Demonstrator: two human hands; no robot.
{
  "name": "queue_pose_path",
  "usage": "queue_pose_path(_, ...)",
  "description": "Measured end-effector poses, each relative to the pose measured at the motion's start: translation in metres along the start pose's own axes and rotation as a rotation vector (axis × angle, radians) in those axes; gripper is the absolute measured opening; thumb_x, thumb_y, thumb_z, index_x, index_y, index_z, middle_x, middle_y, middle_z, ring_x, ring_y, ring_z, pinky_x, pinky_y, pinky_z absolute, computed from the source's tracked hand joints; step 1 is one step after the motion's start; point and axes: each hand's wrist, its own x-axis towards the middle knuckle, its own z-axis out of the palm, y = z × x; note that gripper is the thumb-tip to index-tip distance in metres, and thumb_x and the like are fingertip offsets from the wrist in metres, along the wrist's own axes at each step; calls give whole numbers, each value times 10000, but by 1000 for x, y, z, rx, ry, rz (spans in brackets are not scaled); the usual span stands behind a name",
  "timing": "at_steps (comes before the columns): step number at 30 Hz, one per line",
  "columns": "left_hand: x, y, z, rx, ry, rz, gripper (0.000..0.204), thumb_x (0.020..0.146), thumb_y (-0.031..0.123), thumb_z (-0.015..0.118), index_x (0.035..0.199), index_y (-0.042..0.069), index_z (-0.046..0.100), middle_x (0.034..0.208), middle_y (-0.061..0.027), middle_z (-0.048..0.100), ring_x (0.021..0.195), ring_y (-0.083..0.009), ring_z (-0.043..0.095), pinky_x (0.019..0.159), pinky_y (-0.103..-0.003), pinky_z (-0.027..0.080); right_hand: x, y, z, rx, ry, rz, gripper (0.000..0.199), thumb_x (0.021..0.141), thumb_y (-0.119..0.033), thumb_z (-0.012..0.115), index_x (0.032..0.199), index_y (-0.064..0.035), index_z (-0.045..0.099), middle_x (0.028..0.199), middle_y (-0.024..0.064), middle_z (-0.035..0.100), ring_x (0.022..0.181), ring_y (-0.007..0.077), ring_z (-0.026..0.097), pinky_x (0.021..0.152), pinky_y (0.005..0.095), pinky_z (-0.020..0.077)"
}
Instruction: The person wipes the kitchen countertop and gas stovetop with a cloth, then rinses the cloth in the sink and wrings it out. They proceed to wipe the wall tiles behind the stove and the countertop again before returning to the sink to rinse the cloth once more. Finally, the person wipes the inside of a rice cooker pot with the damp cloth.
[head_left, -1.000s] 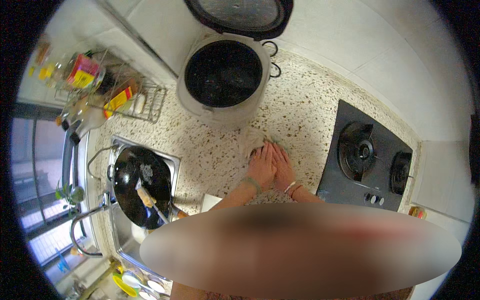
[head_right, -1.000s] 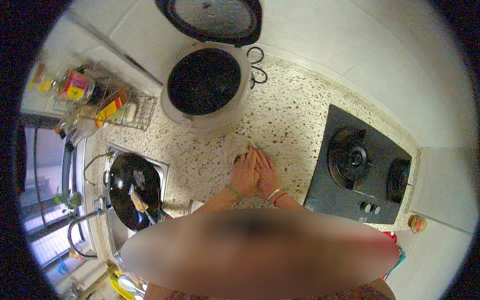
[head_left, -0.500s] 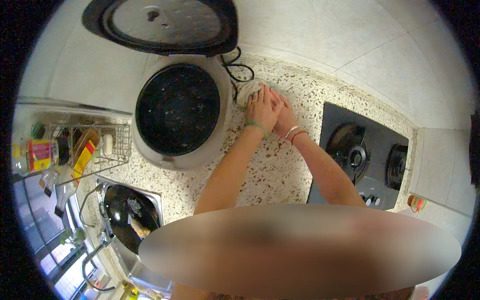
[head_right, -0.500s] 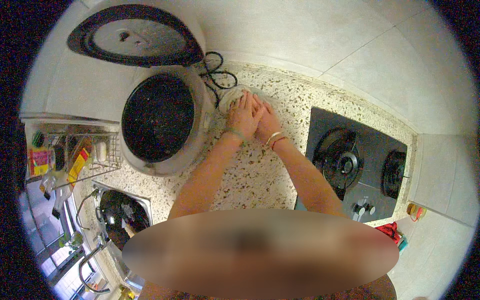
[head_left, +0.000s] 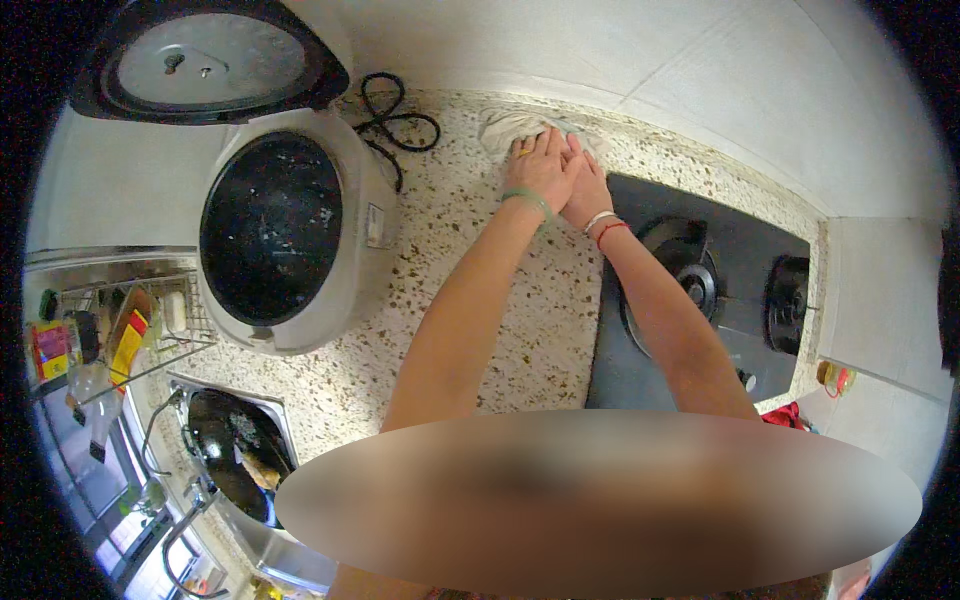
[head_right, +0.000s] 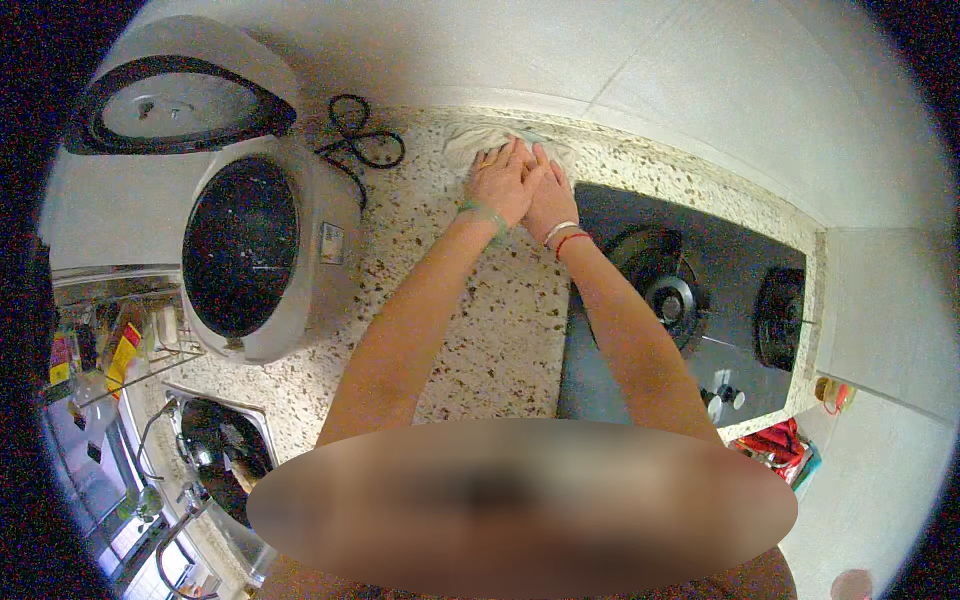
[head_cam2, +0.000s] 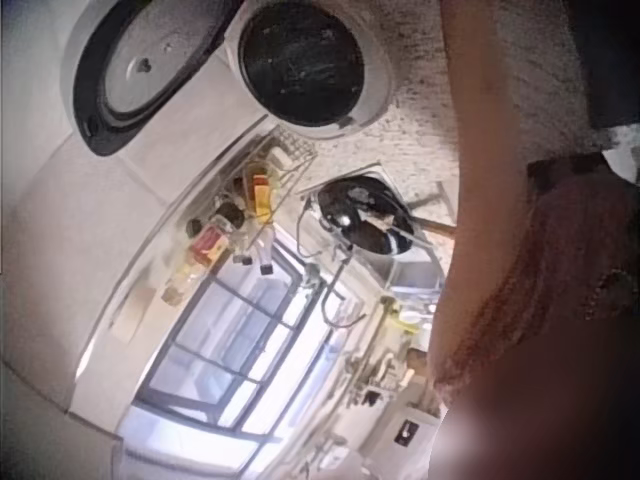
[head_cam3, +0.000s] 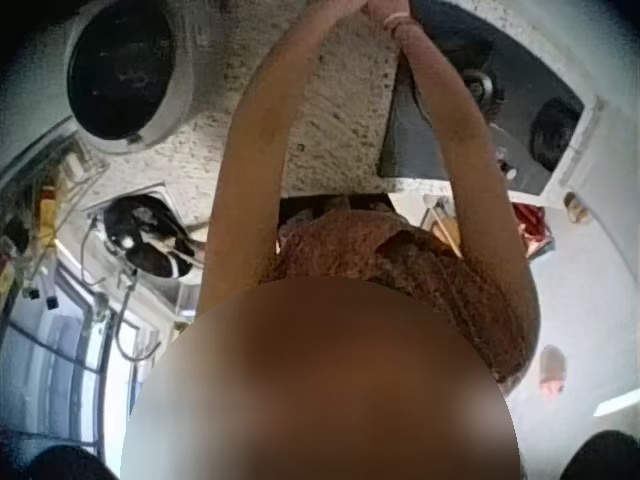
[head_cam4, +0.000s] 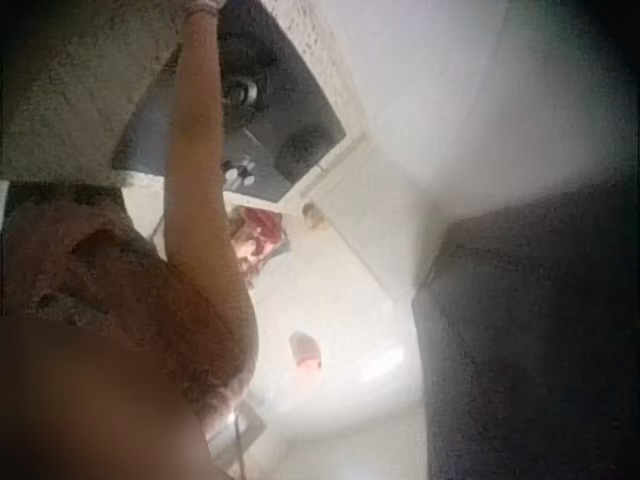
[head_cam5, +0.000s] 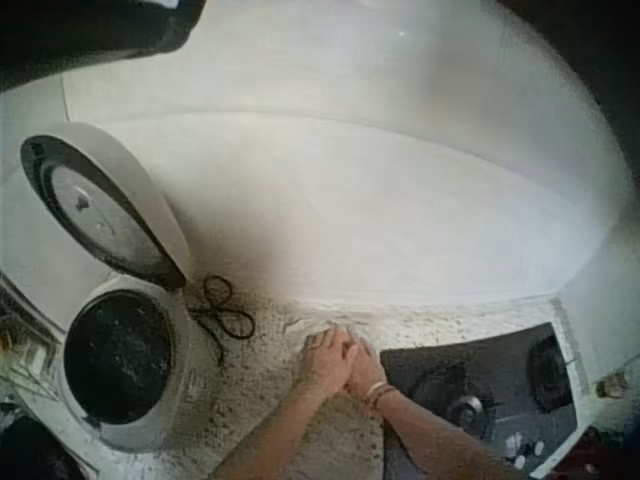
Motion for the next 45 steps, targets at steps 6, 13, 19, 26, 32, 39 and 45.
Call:
queue_pose_path(6,-35,15,34,108,6,183,623,985,431,248,1426,-7,293,1490,-141,306,1351,-291,315,1154,-418,152,-62,-18,16,-230,98,82,628,898,-336,462,1442,-67,301,1523,131,221,1426,333,98,1156,405,106)
queue_pose_path(13,-157,9,51,148,30,293,640,960,418,369,1415,-28,299,1481,-165,315,1305,-333,375,1132,-444,202,-167,-80,-4,11,1,76,620,892,-317,455,1443,-75,306,1521,133,231,1426,340,106,1153,443,99)
queue_pose_path(19,-270,4,41,140,13,280,699,933,435,450,1419,-39,285,1471,-166,330,1293,-340,378,1127,-453,196,-249,-129,6,28,-40,-11,597,888,-311,459,1428,-83,344,1513,118,266,1427,340,125,1148,479,90)
queue_pose_path(26,-401,-8,26,34,-105,44,719,923,451,466,1438,-6,260,1494,-161,293,1292,-365,381,1120,-497,196,-320,-184,5,286,-157,-284,621,845,-379,534,1387,-101,410,1491,83,326,1421,320,172,1133,542,104)
queue_pose_path(32,-430,-22,13,304,-88,-70,697,919,425,488,1441,15,276,1491,-143,310,1254,-378,425,1113,-533,175,-292,-194,-16,360,-292,-473,627,836,-356,561,1396,-128,396,1502,53,304,1414,268,209,1135,506,144)
queue_pose_path(39,-326,-59,1,315,38,9,637,949,348,453,1443,0,250,1498,-142,287,1259,-393,395,1133,-511,170,-199,-172,2,144,-77,-430,609,853,-358,550,1397,-127,401,1500,39,303,1408,225,214,1131,466,172)
queue_pose_path(45,-210,-68,-3,282,180,12,573,979,338,393,1429,3,278,1485,-152,303,1286,-375,358,1120,-495,209,-102,-116,-6,40,-22,-421,601,878,-297,545,1422,-123,358,1524,24,250,1420,213,177,1121,450,201)
